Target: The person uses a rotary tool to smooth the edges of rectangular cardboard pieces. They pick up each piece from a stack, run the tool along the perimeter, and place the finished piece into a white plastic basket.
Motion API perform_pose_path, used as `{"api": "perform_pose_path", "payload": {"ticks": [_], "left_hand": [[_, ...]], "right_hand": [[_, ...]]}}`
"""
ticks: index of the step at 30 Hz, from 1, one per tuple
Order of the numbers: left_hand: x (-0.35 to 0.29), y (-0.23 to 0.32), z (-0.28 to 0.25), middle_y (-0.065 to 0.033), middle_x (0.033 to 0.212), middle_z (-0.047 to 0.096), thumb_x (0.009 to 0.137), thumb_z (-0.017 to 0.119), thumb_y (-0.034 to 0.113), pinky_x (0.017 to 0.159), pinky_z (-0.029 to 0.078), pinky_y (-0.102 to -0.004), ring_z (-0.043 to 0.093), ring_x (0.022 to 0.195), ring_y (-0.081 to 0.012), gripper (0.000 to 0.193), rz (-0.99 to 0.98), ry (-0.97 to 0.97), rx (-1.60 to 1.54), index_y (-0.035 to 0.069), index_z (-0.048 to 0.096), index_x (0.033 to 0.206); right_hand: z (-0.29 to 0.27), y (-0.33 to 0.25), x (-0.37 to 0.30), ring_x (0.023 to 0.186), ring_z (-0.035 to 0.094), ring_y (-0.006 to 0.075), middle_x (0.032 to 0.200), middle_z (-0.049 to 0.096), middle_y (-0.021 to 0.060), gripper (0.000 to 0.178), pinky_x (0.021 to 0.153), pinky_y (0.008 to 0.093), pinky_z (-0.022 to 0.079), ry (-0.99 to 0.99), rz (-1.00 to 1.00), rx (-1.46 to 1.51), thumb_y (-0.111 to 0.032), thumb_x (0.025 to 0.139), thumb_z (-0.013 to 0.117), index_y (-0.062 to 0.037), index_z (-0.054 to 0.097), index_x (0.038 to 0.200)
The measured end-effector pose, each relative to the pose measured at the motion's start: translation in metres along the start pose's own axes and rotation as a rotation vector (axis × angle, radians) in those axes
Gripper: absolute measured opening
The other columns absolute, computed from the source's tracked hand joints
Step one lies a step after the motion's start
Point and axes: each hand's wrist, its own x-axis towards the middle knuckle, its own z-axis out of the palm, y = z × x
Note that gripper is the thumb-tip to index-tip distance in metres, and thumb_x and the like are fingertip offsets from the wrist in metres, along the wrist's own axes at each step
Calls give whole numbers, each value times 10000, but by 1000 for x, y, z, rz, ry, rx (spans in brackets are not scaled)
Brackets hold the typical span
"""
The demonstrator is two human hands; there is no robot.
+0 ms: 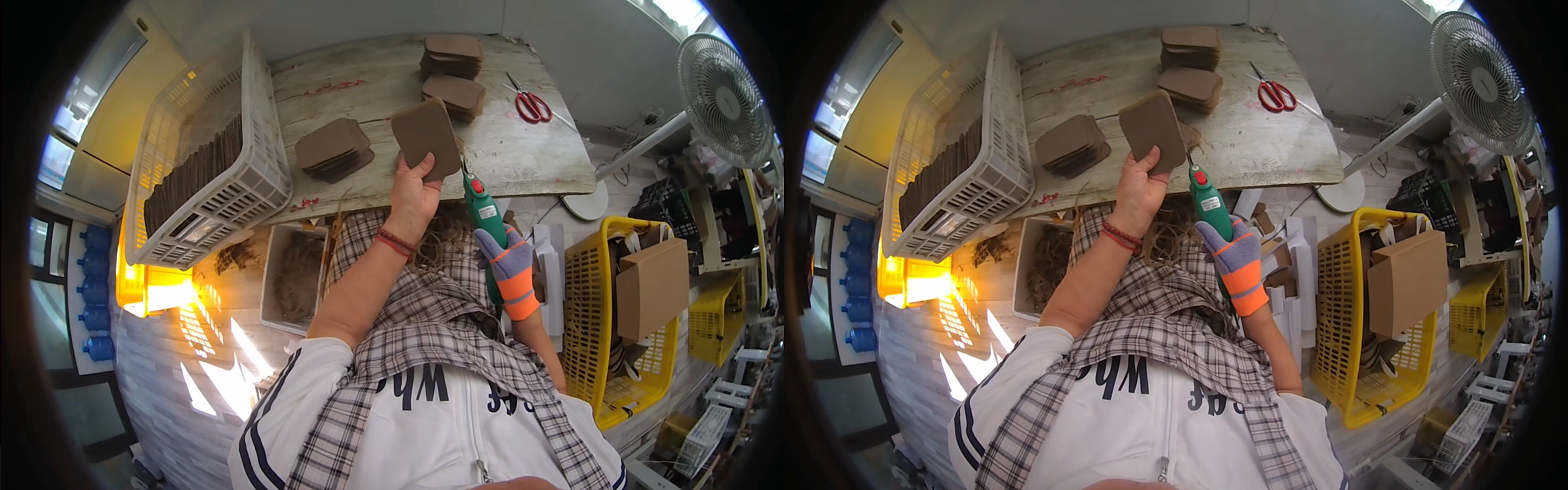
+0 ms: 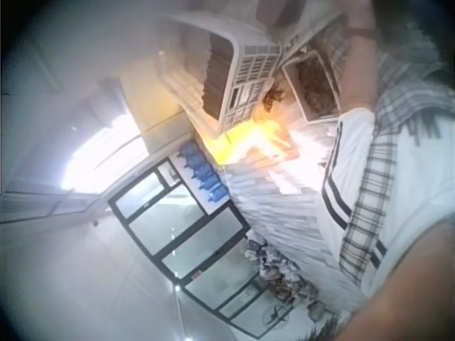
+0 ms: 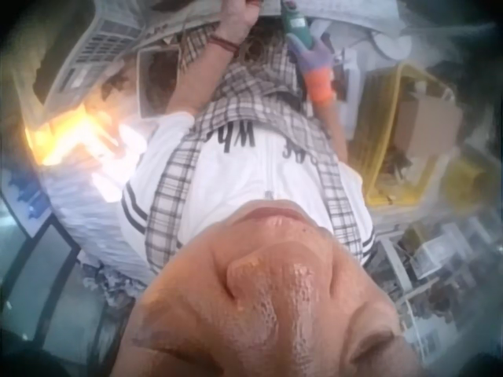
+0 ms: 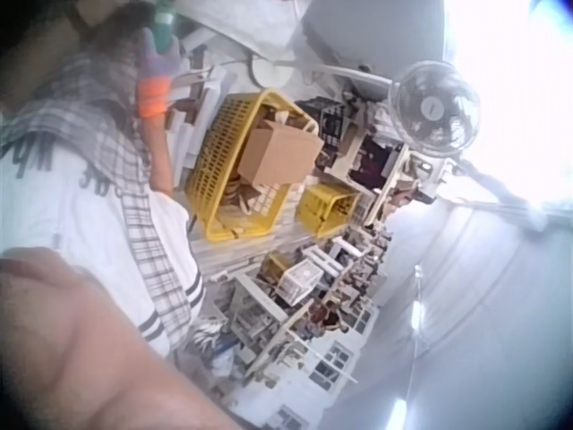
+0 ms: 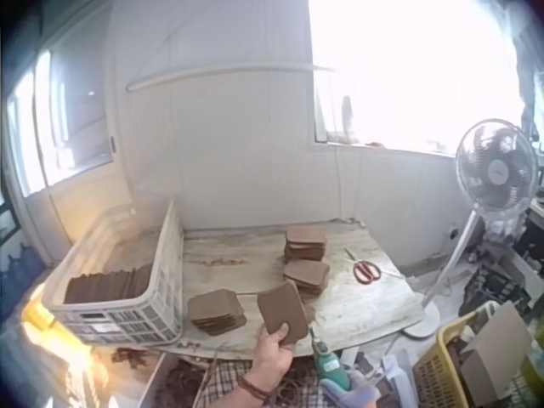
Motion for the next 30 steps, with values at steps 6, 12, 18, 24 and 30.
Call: {"api": "perform_pose_path", "payload": {"ticks": [6,12,18,24,30], "left_hand": [[-9,-12,-3,-98,1183,554,858,537,-51,969,454,-413,540,1093,-273,357,-62,1,-3,68,477,1189],[-25,-23,0,-114,1198,551,883,495,-37,946,481,-412,561,1080,-269,341,-151,-13,61,63,469,1208],[-32,-28,-12,-101,1216,548,886,497,-29,953,466,-410,549,1099,-253,334,-202,-146,111,75,490,1204],[-34,-17,-25,-80,1169,586,877,513,-39,926,483,-389,576,1058,-217,334,-187,-183,251,81,521,1188],[-24,31,-30,-75,1125,611,849,548,-56,838,523,-308,605,981,-162,379,-153,-253,607,25,507,1217]], "right_hand": [[-2,-5,1,528,530,73,678,585,18,362,466,205,412,15,-13,-10,-250,799,724,5,563,1000],[-4,-9,5,541,551,77,690,603,25,329,470,204,420,33,-28,82,-230,802,721,5,571,977],[-8,-20,6,575,575,80,731,625,29,293,481,204,434,23,-46,82,-224,803,718,-2,580,935],[-15,-27,6,554,571,86,704,619,36,249,479,209,434,17,-48,50,-194,815,698,-10,586,940],[-30,-36,-3,568,553,68,709,608,26,302,490,205,435,-76,-3,-87,-207,802,713,-1,573,973]]}}
